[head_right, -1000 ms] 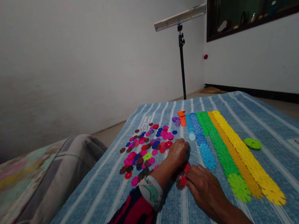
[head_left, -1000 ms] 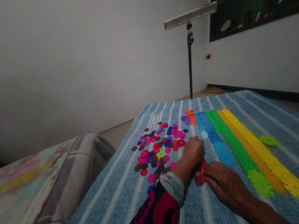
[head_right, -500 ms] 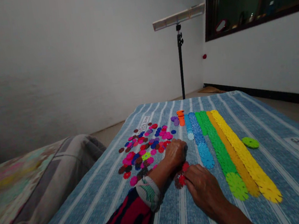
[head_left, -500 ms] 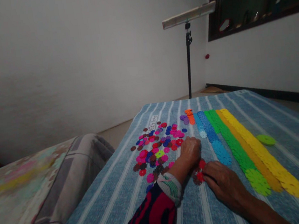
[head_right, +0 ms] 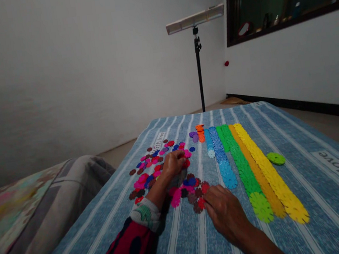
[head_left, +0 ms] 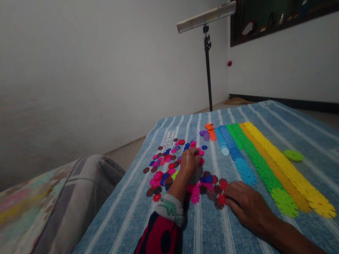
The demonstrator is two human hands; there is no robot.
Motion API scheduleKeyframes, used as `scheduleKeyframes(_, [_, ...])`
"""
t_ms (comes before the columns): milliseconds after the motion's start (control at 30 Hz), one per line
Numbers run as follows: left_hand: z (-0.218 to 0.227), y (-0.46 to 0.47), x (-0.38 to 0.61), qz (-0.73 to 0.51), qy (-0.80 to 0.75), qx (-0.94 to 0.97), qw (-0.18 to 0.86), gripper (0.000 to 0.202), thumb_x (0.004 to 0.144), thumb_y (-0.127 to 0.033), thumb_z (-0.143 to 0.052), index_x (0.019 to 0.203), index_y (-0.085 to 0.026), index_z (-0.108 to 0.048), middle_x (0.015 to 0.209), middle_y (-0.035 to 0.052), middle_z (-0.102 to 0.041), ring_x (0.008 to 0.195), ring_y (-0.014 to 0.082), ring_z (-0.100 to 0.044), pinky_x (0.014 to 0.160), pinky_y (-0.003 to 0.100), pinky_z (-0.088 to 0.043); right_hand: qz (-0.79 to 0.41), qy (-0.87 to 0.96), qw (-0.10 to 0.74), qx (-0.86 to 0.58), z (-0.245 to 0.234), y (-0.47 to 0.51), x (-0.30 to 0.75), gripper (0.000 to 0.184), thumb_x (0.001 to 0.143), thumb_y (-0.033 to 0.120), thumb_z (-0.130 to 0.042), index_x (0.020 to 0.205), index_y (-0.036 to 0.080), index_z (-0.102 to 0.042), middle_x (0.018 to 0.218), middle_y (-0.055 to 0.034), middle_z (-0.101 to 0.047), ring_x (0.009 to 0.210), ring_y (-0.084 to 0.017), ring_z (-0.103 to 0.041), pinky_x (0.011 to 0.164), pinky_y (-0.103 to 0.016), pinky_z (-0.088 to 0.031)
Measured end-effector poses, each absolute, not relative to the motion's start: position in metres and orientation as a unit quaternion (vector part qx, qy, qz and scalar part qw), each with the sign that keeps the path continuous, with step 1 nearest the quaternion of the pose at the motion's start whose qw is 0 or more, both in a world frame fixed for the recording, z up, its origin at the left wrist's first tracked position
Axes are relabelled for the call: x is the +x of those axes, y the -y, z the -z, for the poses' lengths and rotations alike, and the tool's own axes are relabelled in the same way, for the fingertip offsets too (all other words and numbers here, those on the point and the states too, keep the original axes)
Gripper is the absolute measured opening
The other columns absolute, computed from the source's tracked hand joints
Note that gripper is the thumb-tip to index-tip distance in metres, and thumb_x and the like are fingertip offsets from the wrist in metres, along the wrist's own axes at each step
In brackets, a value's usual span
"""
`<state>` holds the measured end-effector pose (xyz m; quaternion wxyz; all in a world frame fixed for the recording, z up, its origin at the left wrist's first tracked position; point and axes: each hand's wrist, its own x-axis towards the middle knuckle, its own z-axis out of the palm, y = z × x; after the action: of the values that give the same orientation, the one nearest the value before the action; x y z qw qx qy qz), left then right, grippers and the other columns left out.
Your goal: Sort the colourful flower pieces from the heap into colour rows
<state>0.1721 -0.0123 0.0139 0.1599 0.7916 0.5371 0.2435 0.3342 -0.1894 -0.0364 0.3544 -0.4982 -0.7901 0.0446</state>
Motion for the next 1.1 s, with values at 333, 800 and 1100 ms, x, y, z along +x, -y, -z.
scheduleKeyframes(333, [-0.005,-0.013,0.178,-0.305,-0.511,0.778,0.205,0.01,0.071,-0.012,-0.061,0.076,-0.016,-0.068,0.076,0.0046,-0.069,0.072,0.0153,-0.062,0.067,0.027,-0.046,-0.035,0.782,0.382,-0.491,0.037,0.188,0.331,0.016,0.088,0.007,-0.052,0.085,0.022,-0.056,0.081,-0.002,-0.059,0.076,-0.02,-0.052,0.07,-0.031,-0.036])
scheduleKeyframes(800, [0.0,-0.093,0.259,-0.211,-0.414,0.879,0.108,0.021,0.07,-0.008,-0.057,0.08,-0.013,-0.074,0.086,0.0096,-0.073,0.085,0.02,-0.065,0.079,0.028,-0.047,-0.004,0.78,0.416,-0.467,0.053,0.18,0.331,0.016,0.089,0.009,-0.045,0.085,0.022,-0.053,0.077,-0.0018,-0.059,0.071,-0.019,-0.052,0.063,-0.03,-0.034])
scheduleKeyframes(1100, [0.015,-0.115,0.267,-0.183,-0.344,0.918,0.075,0.027,0.071,-0.008,-0.052,0.084,-0.012,-0.075,0.089,0.0102,-0.072,0.09,0.022,-0.065,0.081,0.031,-0.048,-0.007,0.795,0.384,-0.47,0.066,0.175,0.338,0.017,0.083,0.007,-0.052,0.088,0.023,-0.056,0.081,-0.0008,-0.063,0.075,-0.018,-0.057,0.065,-0.03,-0.039])
